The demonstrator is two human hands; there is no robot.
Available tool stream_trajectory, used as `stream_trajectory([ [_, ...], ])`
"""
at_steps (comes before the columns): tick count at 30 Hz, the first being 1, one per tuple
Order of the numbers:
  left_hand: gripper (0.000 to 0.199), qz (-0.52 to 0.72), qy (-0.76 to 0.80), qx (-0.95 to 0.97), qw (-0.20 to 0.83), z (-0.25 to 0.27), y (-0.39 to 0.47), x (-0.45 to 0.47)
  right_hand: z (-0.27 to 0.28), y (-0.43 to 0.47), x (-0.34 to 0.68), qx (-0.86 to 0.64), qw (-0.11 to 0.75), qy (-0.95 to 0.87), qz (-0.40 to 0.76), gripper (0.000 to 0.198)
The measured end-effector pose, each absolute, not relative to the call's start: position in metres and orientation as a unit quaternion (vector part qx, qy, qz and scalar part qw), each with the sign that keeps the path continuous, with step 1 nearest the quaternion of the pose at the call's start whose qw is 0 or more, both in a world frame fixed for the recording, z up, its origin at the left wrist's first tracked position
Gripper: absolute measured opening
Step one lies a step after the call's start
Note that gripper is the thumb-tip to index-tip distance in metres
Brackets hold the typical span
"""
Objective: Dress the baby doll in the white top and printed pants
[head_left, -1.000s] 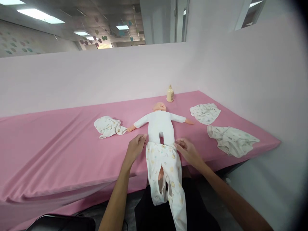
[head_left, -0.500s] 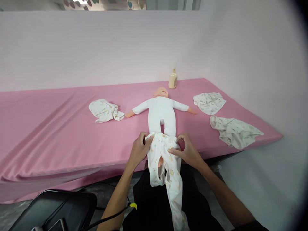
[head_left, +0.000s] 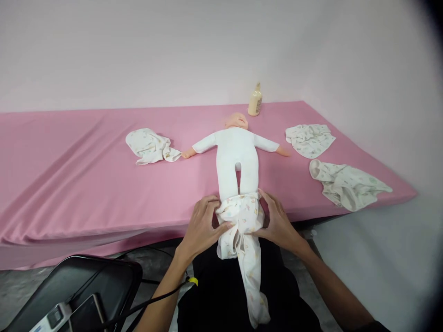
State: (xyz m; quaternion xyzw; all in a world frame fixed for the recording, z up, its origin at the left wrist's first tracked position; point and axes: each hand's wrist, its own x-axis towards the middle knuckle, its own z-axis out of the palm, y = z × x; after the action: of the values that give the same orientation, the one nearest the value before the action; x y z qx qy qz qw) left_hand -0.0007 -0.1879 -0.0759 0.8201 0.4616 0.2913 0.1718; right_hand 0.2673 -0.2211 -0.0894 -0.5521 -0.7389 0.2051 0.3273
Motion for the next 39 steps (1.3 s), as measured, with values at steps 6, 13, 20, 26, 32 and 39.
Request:
stream_trajectory([
  [6, 0.081, 0.283, 0.418, 0.850, 0.150, -0.078, -0.193, 0.000, -0.096, -0.221, 0.261, -0.562, 0.378, -0.702, 0.219, 0.104],
  [13, 0.053, 0.303, 0.415, 0.853, 0.091, -0.086, -0.196, 0.011, -0.102, -0.225, 0.252, -0.540, 0.442, -0.642, 0.318, 0.092],
  [20, 0.041, 0.317, 0.409, 0.846, 0.130, -0.079, -0.191, 0.015, -0.099, -0.230, 0.242, -0.530, 0.484, -0.601, 0.351, 0.070],
  [26, 0.037, 0.306, 0.428, 0.834, 0.164, -0.073, -0.191, 0.016, -0.094, -0.234, 0.238, -0.525, 0.502, -0.575, 0.376, 0.065],
  [32, 0.034, 0.289, 0.454, 0.822, 0.188, -0.067, -0.197, 0.017, -0.081, -0.244, 0.234, -0.546, 0.495, -0.564, 0.372, 0.052],
  [39, 0.028, 0.262, 0.499, 0.788, 0.247, -0.056, -0.212, 0.020, -0.073, -0.256, 0.231, -0.570, 0.469, -0.572, 0.358, 0.032],
])
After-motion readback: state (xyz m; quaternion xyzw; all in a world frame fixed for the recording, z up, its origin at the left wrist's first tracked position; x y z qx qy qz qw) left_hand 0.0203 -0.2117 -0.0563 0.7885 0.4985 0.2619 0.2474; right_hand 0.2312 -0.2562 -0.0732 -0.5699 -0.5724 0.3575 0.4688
